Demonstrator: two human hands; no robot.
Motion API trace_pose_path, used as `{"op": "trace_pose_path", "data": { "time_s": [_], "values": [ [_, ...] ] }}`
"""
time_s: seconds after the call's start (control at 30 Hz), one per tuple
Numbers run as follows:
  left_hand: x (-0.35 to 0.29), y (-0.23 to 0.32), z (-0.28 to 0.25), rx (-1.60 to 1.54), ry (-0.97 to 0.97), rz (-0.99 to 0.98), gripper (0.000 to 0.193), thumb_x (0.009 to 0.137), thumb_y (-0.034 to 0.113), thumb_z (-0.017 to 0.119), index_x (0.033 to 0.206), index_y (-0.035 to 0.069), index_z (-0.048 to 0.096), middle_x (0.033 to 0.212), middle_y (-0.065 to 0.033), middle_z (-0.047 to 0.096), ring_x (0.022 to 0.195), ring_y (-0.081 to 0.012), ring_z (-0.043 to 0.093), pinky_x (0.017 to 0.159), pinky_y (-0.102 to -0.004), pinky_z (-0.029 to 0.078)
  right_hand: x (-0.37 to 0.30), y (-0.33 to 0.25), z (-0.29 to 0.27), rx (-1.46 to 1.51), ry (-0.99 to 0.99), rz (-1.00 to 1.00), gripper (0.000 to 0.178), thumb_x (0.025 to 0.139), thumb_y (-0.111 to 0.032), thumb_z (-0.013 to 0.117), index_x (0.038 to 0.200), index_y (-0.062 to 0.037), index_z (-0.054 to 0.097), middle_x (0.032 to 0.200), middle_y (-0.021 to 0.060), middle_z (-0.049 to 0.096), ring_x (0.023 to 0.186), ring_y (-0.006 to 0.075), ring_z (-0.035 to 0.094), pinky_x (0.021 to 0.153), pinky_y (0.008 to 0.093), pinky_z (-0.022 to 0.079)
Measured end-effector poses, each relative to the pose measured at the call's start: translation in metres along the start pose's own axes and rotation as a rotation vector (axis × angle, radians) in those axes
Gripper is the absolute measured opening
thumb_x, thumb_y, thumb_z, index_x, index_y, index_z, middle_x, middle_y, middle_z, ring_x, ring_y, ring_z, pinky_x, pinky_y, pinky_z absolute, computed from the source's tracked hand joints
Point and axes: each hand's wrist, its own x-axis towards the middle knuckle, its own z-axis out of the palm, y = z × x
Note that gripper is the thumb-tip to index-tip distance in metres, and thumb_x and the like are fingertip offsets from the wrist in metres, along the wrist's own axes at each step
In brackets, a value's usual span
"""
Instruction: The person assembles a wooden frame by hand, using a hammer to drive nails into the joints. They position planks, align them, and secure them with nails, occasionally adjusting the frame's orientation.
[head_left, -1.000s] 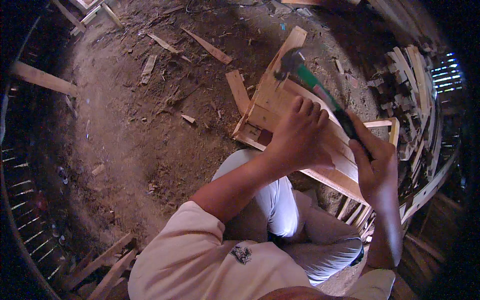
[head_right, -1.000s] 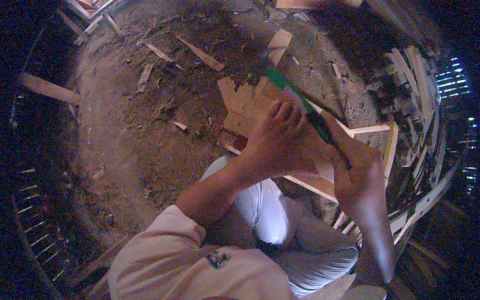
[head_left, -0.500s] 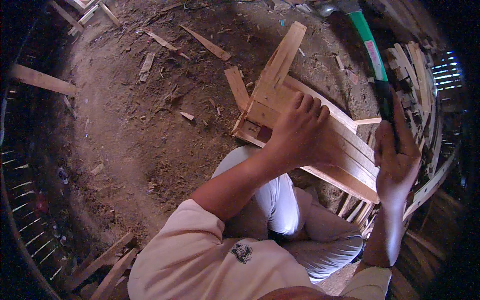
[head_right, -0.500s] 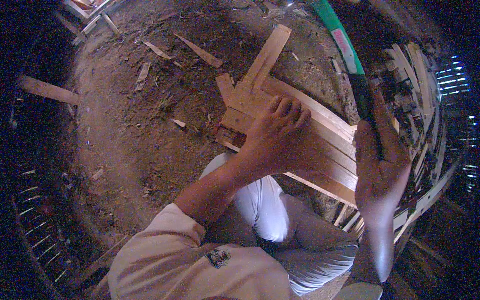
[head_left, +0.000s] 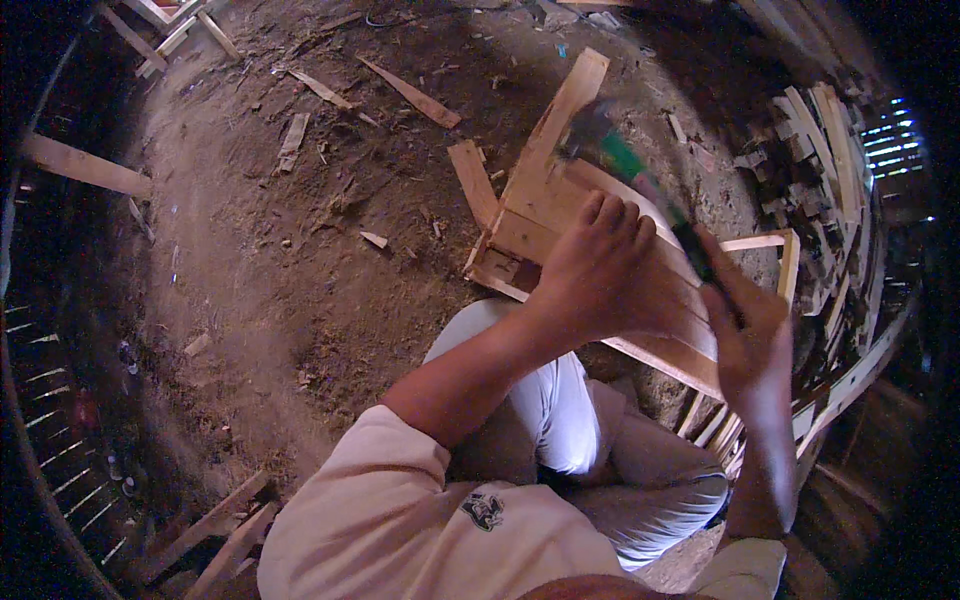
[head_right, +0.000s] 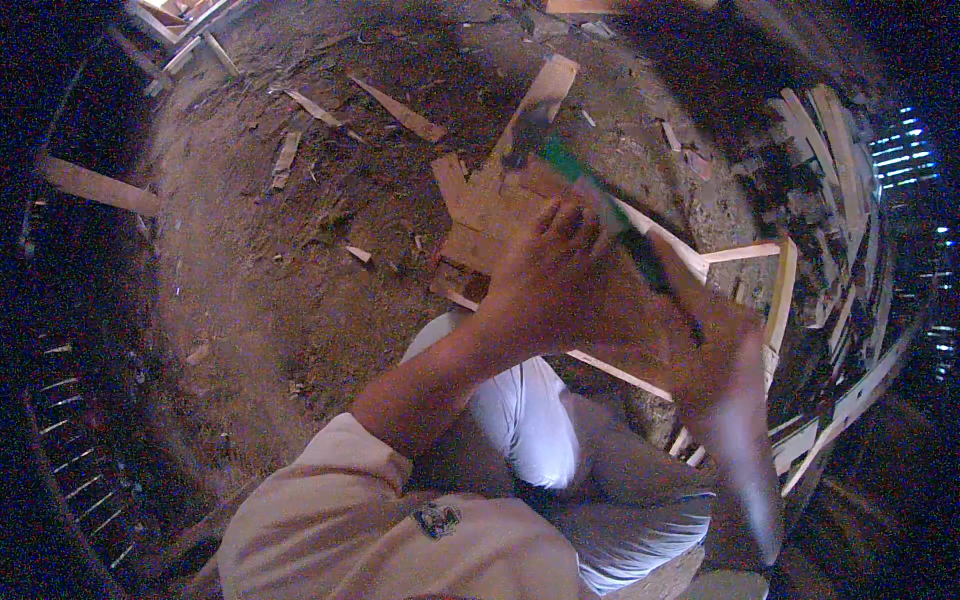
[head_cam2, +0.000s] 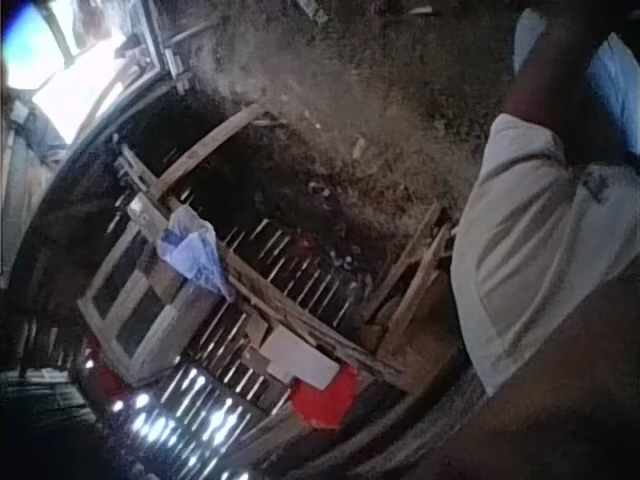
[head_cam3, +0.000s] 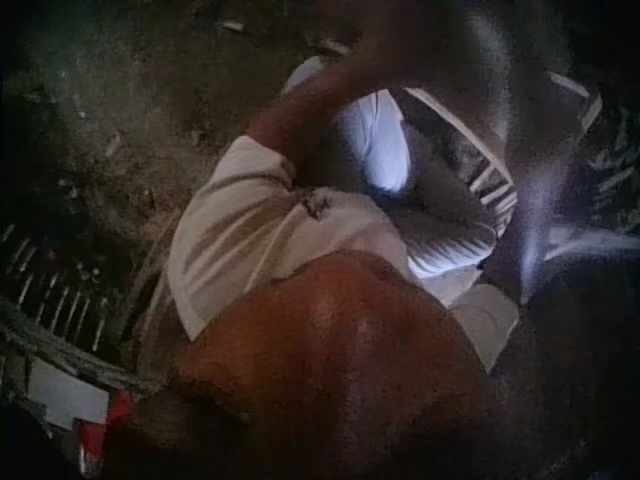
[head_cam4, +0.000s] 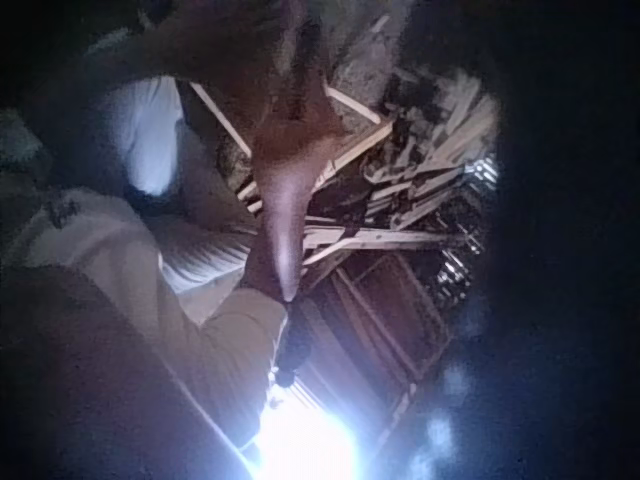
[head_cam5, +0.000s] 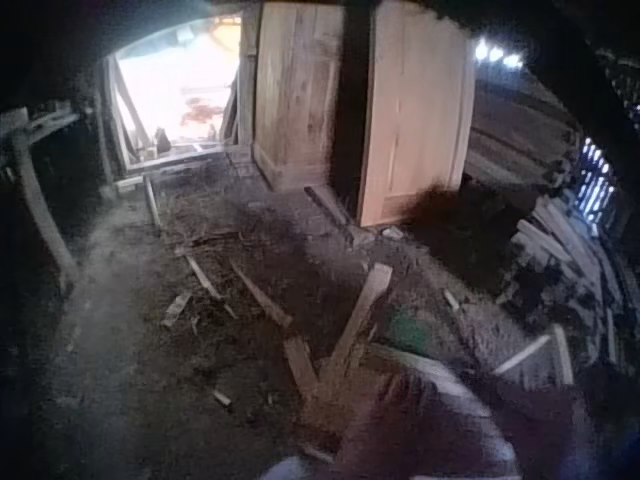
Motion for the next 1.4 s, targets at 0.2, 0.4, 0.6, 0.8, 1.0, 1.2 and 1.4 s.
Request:
{"op": "trace_pose_path", "data": {
  "time_s": [0.2,0.4,0.6,0.8,1.0,1.2,1.4],
  "values": [
    [0.004,-0.001,-0.017,-0.185,-0.161,-0.041,0.087,0.069,0.052,0.072,0.133,-0.003,0.054,0.133,-0.0258,0.055,0.126,-0.0411,0.05,0.115,-0.052,0.033,-0.001,0.003,0.007,0.135,0.332,0.029,0.043,0.1,-0.007,0.059,0.143,-0.0045,0.057,0.079,0.0027,0.06,0.059,0.0029,0.045,0.049,0.0234,0.038],
    [0.005,0.0,-0.015,-0.167,-0.128,-0.044,0.087,0.066,0.049,0.074,0.132,-0.004,0.054,0.128,-0.0247,0.056,0.123,-0.0403,0.05,0.115,-0.051,0.033,0.004,-0.006,-0.008,0.174,0.384,0.181,0.043,0.1,-0.009,0.06,0.143,-0.006,0.058,0.077,-0.0031,0.057,0.056,0.0054,0.038,0.05,0.0241,0.034],
    [0.002,0.002,-0.001,-0.051,0.035,-0.013,0.109,0.055,0.082,0.071,0.117,-0.007,0.06,0.116,-0.0198,0.06,0.115,-0.0333,0.052,0.114,-0.0454,0.031,-0.004,0.027,0.017,-0.011,0.109,-0.192,0.045,0.099,-0.008,0.061,0.143,-0.0065,0.056,0.078,0.0095,0.065,0.065,0.0142,0.054,0.06,0.034,0.047],
    [0.005,0.001,-0.013,-0.2,-0.097,-0.042,0.089,0.07,0.054,0.072,0.134,-0.004,0.054,0.13,-0.0252,0.057,0.126,-0.0417,0.049,0.116,-0.0495,0.032,0.002,-0.004,0.008,0.367,0.55,0.052,0.047,0.102,-0.009,0.058,0.148,-0.0051,0.051,0.067,-0.0038,0.049,0.053,0.0034,0.037,0.046,0.0254,0.032],
    [-0.001,0.0,0.002,0.051,-0.024,0.019,0.109,0.058,0.082,0.069,0.121,-0.007,0.06,0.122,-0.0205,0.06,0.122,-0.0343,0.05,0.116,-0.0458,0.029,-0.004,0.016,0.021,-0.005,0.181,-0.197,0.047,0.099,-0.003,0.057,0.145,-0.002,0.053,0.074,0.0005,0.057,0.062,0.0113,0.048,0.057,0.0276,0.042],
    [0.004,-0.001,-0.001,-0.073,-0.018,-0.006,0.107,0.059,0.08,0.068,0.121,-0.007,0.06,0.12,-0.0197,0.06,0.12,-0.0335,0.05,0.114,-0.0441,0.03,-0.009,-0.009,0.011,0.115,0.263,0.14,0.048,0.097,-0.004,0.057,0.145,-0.0049,0.054,0.099,0.0151,0.067,0.076,0.0219,0.063,0.07,0.037,0.051],
    [0.005,0.0,-0.017,-0.15,-0.153,-0.033,0.081,0.069,0.042,0.071,0.132,-0.004,0.054,0.13,-0.0246,0.057,0.125,-0.0415,0.05,0.115,-0.0501,0.034,-0.006,-0.007,0.007,0.079,0.249,0.057,0.049,0.098,-0.003,0.056,0.146,-0.0065,0.053,0.107,0.0198,0.074,0.074,0.016,0.063,0.066,0.0338,0.051]
  ]
}}
